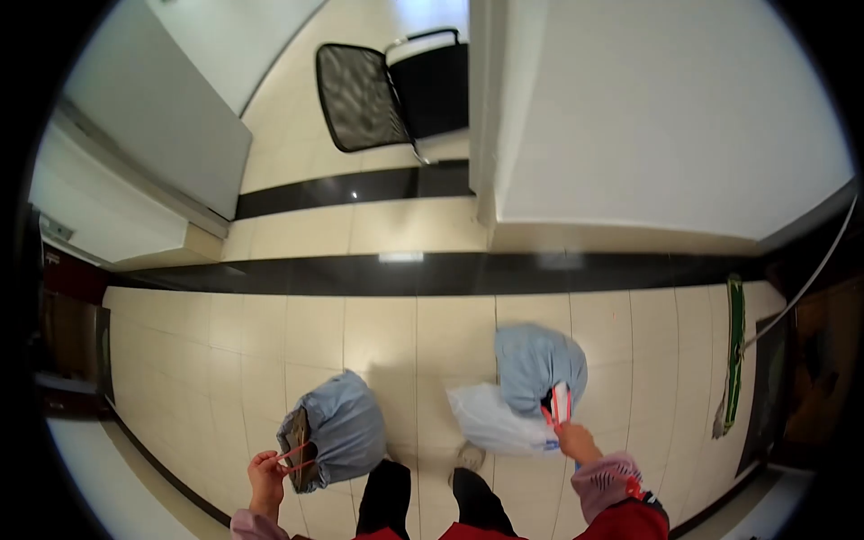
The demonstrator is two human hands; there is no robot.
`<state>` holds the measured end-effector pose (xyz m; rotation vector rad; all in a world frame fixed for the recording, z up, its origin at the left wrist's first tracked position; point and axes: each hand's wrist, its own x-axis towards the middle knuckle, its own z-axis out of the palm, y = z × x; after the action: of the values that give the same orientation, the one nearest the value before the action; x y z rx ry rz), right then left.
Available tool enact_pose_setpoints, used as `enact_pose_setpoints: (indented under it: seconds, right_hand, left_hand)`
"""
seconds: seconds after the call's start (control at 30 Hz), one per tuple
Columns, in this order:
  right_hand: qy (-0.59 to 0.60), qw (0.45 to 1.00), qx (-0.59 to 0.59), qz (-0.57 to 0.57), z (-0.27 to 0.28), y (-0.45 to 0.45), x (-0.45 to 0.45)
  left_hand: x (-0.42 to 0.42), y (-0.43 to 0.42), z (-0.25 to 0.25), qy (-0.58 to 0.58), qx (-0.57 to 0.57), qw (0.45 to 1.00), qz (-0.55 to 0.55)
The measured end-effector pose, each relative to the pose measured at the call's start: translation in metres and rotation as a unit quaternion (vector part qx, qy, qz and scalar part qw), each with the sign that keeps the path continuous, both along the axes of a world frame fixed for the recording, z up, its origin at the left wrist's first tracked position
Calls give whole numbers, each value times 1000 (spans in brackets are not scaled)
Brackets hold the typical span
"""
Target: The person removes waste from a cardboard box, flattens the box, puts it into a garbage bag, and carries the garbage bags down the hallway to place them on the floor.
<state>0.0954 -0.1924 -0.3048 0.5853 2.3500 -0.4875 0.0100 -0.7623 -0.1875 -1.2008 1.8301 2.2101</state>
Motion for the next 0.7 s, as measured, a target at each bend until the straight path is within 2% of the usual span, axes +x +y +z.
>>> enact_pose_setpoints:
  seconds: [0.03,0.07,0.13,0.17,0.27,0.37,0.47,0.5,0.57,0.63,0.67,0.7]
  right_hand:
    - [71,997,-23,-9,-28,-3,28]
    - [105,989,-101,-22,-36,-1,33]
    - [39,956,-209,-200,-17,-9,19]
    - [-11,917,-267,-296,3,-21,14]
    - [-5,853,-295,-431,33,-39,-5]
    - [58,786,-269,-554,58,-55,-17]
    - [99,746,-287,-593,87,-78,-40]
    - [92,752,-295,-583,95,-80,-46]
    - [128,764,-269,-572,137,-99,-71]
    - [112,725,-353,-581,178,-117,-109]
    - [115,729,-360,-571,218,-144,-137]
    - [104,727,-355,-579,220,-151,-149]
  left_hand:
    - [23,-8,-20,20,9,1000,4]
    - [25,-13,-11,22,8,1000,6]
    - [12,-18,16,11,0,1000,14]
    - [14,-29,16,10,-1,1000,11]
    - [6,-33,23,5,-6,1000,19]
    - [-4,-58,61,-2,-13,1000,5]
    - [-17,-77,73,-2,-15,1000,-7]
    - [-25,-86,84,-3,-16,1000,-15]
    - [-51,-102,107,-10,-16,999,-40]
    - [-93,-127,119,-17,-26,998,-57]
    - [-115,-138,117,-18,-32,997,-65]
    - [-132,-145,120,-20,-33,996,-84]
